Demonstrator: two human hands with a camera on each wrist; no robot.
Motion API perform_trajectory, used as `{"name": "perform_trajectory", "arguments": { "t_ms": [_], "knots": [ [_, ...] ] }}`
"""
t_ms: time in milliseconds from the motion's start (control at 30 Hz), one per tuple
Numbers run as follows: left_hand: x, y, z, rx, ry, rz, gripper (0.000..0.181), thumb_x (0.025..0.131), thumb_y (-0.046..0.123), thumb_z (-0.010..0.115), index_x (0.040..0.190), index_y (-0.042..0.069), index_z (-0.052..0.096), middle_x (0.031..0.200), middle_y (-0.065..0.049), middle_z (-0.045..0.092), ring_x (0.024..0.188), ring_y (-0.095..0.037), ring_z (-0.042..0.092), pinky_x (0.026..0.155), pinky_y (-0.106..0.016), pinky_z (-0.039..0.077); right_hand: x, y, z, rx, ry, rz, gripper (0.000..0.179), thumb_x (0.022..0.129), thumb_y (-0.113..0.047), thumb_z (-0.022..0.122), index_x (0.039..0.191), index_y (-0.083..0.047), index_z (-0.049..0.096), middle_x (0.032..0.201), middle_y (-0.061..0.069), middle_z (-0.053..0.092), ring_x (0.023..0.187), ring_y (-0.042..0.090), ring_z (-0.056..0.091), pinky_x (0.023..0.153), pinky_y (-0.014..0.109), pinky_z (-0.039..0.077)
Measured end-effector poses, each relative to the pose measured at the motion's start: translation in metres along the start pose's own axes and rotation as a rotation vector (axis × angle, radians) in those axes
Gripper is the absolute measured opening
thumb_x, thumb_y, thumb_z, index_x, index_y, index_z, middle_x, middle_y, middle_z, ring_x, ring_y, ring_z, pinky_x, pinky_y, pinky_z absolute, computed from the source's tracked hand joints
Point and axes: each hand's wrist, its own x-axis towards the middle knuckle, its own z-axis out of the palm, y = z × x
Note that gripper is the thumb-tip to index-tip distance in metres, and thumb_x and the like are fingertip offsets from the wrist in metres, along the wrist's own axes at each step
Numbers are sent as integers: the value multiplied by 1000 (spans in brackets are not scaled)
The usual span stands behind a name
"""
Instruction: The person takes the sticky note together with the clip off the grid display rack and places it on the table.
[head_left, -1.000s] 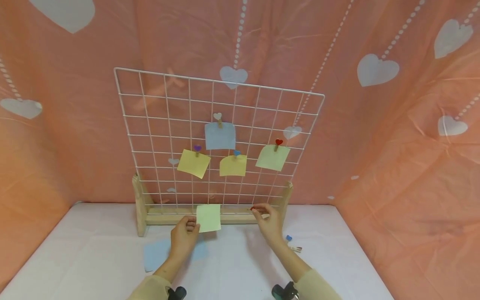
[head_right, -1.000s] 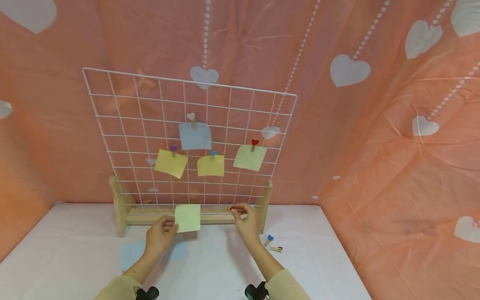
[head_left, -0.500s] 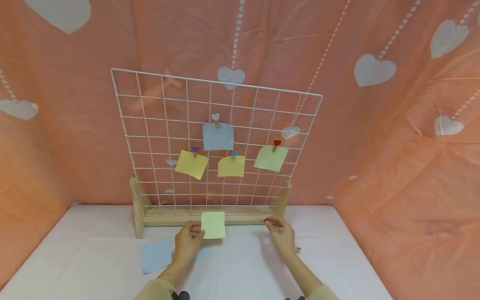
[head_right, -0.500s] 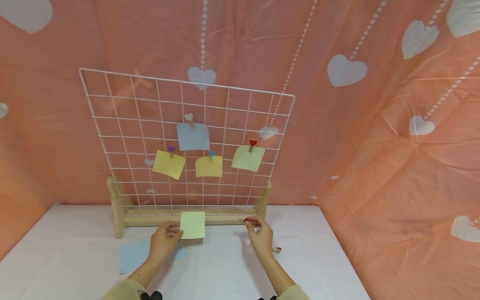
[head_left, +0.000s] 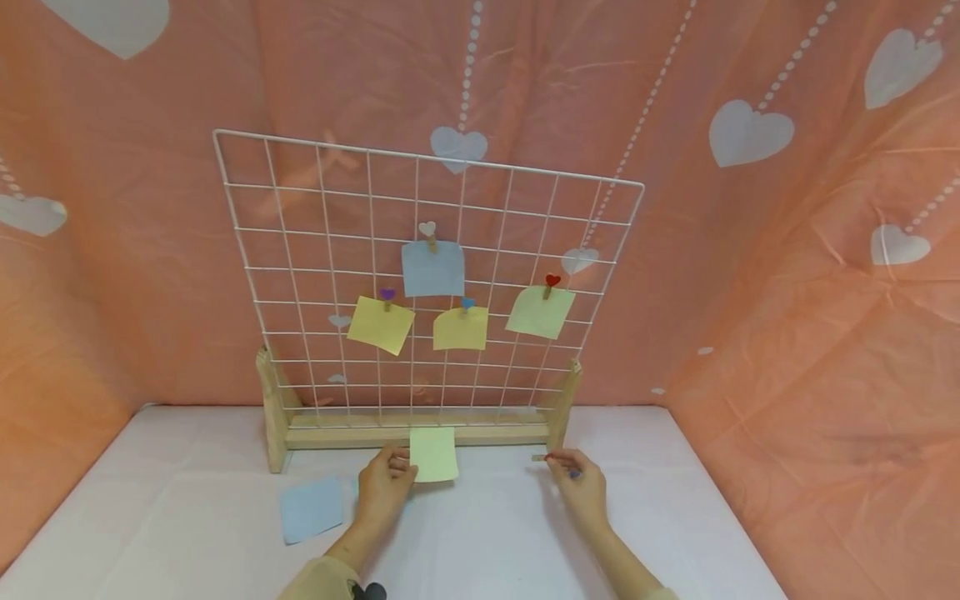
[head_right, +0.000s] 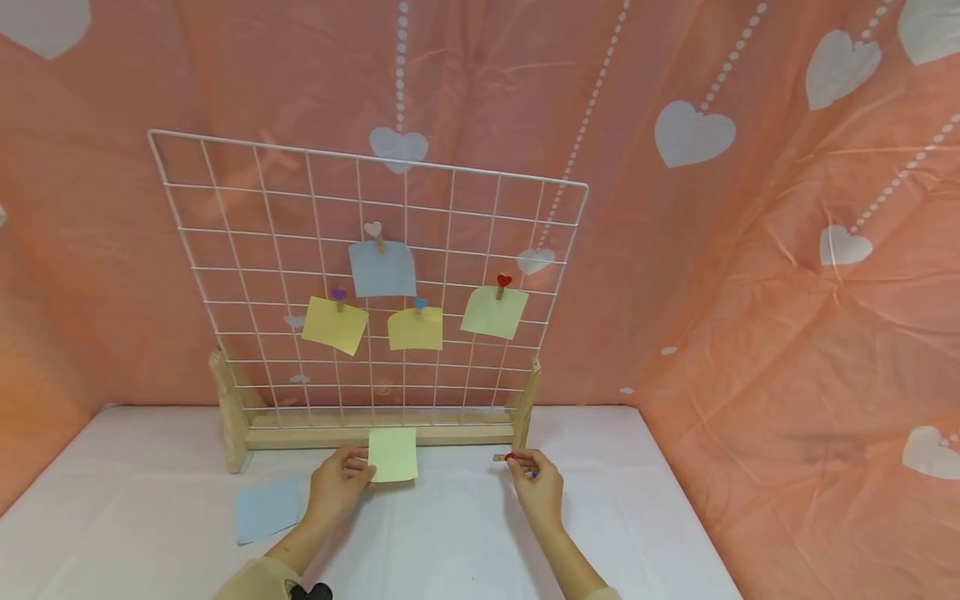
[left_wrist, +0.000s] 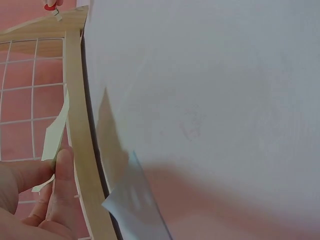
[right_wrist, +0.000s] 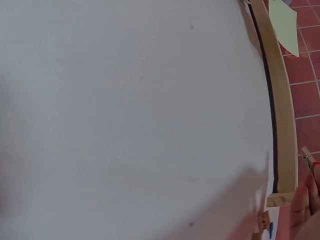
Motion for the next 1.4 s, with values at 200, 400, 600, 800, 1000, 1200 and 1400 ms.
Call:
{"name": "perform_trajectory", "arguments": {
  "t_ms": [200, 400, 600, 800, 1000, 1200, 1400],
  "knots": [
    [0, -4, 7, 3, -6, -10, 18, 79, -4, 68, 96, -7, 62, 81, -14, 66, 72, -22, 66, 60, -26, 53, -6, 8, -3, -8, -9, 41, 12, 83, -8, 72, 93, -1, 70, 83, 14, 72, 67, 2, 58, 63, 19, 47],
    [0, -7, 14, 10, -27, -34, 20, 78, -5, 68, 97, -7, 61, 81, -14, 66, 71, -23, 66, 60, -28, 55, -9, 14, -5, 18, -17, 76, 13, 82, -6, 72, 93, 1, 70, 81, 14, 71, 64, 2, 59, 59, 17, 49],
    [-3, -8, 17, 34, -25, -70, 22, 77, -5, 69, 96, -9, 60, 78, -15, 65, 64, -22, 66, 56, -27, 53, -11, 17, -7, -20, -57, 132, 13, 83, -8, 72, 93, -1, 70, 82, 11, 71, 63, 1, 57, 56, 18, 47],
    [-7, -8, 19, 9, -55, -89, 23, 78, -6, 67, 98, -12, 57, 75, -17, 64, 56, -20, 66, 53, -25, 54, -16, 17, -9, -42, -101, 152, 13, 83, -5, 71, 94, 0, 69, 86, 11, 72, 66, 3, 56, 58, 17, 47],
    [-8, -12, 21, 95, -46, -5, 9, 74, -6, 70, 75, -10, 63, 92, -20, 66, 67, -25, 68, 56, -27, 55, -20, 18, -9, -61, -103, 135, 13, 81, -2, 71, 94, 1, 69, 87, 12, 73, 68, 8, 60, 60, 18, 49],
    [-8, -14, 22, 127, -61, 21, 11, 73, -5, 71, 76, -9, 62, 85, -16, 65, 60, -18, 64, 56, -27, 54, -21, 22, -11, -149, -108, 113, 12, 79, -3, 72, 91, -1, 70, 82, 9, 72, 67, 9, 59, 58, 18, 47],
    [-9, -14, 17, 109, -93, 8, 22, 77, -2, 70, 94, -10, 59, 70, -10, 63, 45, -8, 57, 48, -20, 50, -21, 26, -14, -174, -114, 122, 13, 78, -5, 73, 91, -3, 70, 81, 8, 72, 62, 4, 55, 55, 18, 44]
  ]
}}
